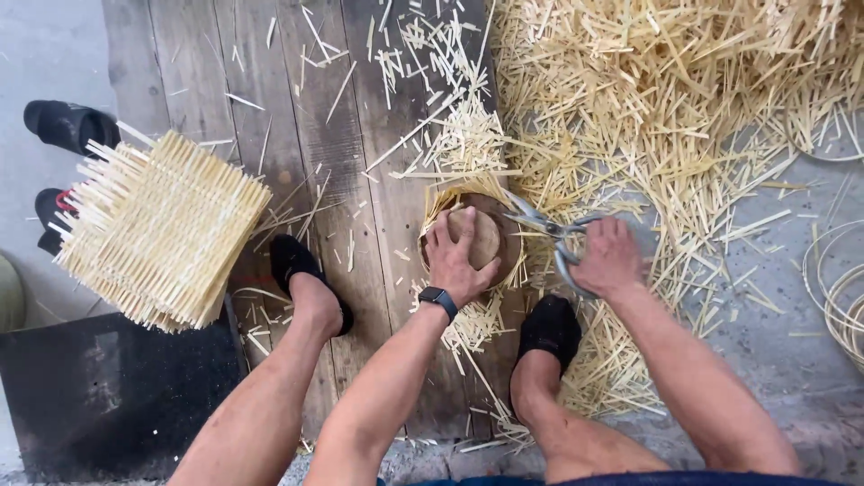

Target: Weaving bamboo strips into a circular basket or tray using a wooden mold and scissors.

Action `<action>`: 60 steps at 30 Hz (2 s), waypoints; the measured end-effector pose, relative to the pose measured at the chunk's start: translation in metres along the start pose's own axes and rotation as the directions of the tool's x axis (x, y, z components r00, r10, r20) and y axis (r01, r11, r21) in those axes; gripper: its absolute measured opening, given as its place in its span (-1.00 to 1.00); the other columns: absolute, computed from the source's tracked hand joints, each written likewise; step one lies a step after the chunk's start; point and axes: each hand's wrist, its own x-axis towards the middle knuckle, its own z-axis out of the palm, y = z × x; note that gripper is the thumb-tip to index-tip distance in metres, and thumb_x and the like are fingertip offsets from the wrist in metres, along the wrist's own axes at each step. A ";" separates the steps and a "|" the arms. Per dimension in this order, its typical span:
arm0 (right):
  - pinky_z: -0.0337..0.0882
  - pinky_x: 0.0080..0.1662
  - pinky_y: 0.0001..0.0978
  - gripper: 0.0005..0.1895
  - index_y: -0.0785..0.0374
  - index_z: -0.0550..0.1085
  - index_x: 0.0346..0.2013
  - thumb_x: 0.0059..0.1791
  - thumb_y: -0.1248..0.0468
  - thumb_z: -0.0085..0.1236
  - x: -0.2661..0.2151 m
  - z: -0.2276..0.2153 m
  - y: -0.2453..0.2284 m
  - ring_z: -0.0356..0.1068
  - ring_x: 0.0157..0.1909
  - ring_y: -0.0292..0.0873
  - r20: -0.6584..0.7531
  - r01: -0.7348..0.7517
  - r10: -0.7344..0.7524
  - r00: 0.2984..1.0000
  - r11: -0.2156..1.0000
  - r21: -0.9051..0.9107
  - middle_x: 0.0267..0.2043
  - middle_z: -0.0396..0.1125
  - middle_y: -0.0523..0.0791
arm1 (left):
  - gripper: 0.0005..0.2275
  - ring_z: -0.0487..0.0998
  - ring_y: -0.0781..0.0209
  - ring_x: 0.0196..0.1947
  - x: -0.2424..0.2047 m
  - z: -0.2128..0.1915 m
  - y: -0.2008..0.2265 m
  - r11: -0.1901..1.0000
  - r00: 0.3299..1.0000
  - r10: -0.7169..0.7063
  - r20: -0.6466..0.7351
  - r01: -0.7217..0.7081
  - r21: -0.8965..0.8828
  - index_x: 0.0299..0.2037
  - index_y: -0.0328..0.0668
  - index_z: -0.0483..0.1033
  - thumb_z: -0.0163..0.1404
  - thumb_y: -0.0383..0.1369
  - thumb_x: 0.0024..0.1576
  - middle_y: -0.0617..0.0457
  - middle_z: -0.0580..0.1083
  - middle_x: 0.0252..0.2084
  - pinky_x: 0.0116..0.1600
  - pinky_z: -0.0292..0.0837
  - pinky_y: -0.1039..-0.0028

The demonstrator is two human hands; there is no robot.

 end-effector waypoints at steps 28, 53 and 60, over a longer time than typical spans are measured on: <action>0.45 -0.11 -0.14 -0.39 0.38 0.49 -0.28 -0.15 -0.18 0.11 0.010 0.000 -0.012 0.41 -0.16 0.02 -0.104 0.048 -0.051 0.993 0.999 -0.025 -0.25 0.37 0.09 | -0.06 0.08 -0.35 0.39 0.002 -0.004 0.008 0.998 0.998 -0.056 0.036 0.058 -0.040 0.43 0.02 0.15 0.38 -0.19 -0.23 -0.20 0.10 0.41 0.43 0.08 -0.07; 0.49 -0.09 -0.09 -0.29 0.28 0.50 -0.22 -0.33 -0.26 0.20 0.018 -0.030 -0.029 0.42 -0.12 0.02 -0.254 0.057 -0.065 0.965 0.998 -0.038 -0.23 0.41 0.04 | -0.09 0.03 -0.47 0.42 0.012 -0.025 -0.001 1.000 0.932 0.007 0.364 -0.015 0.019 0.44 0.33 0.22 0.27 -0.16 -0.28 -0.25 0.04 0.49 0.42 0.05 -0.17; 0.54 -0.10 -0.34 -0.67 0.11 0.50 -0.14 0.08 0.00 -0.13 0.022 0.022 0.016 0.47 -0.10 -0.20 0.150 0.000 0.014 0.989 0.996 -0.092 -0.12 0.48 -0.09 | -0.06 -0.03 -0.38 0.46 0.007 -0.029 0.012 0.961 0.932 0.084 0.353 -0.169 0.220 0.42 0.40 0.29 0.30 -0.27 -0.35 -0.11 0.02 0.54 0.38 -0.07 -0.22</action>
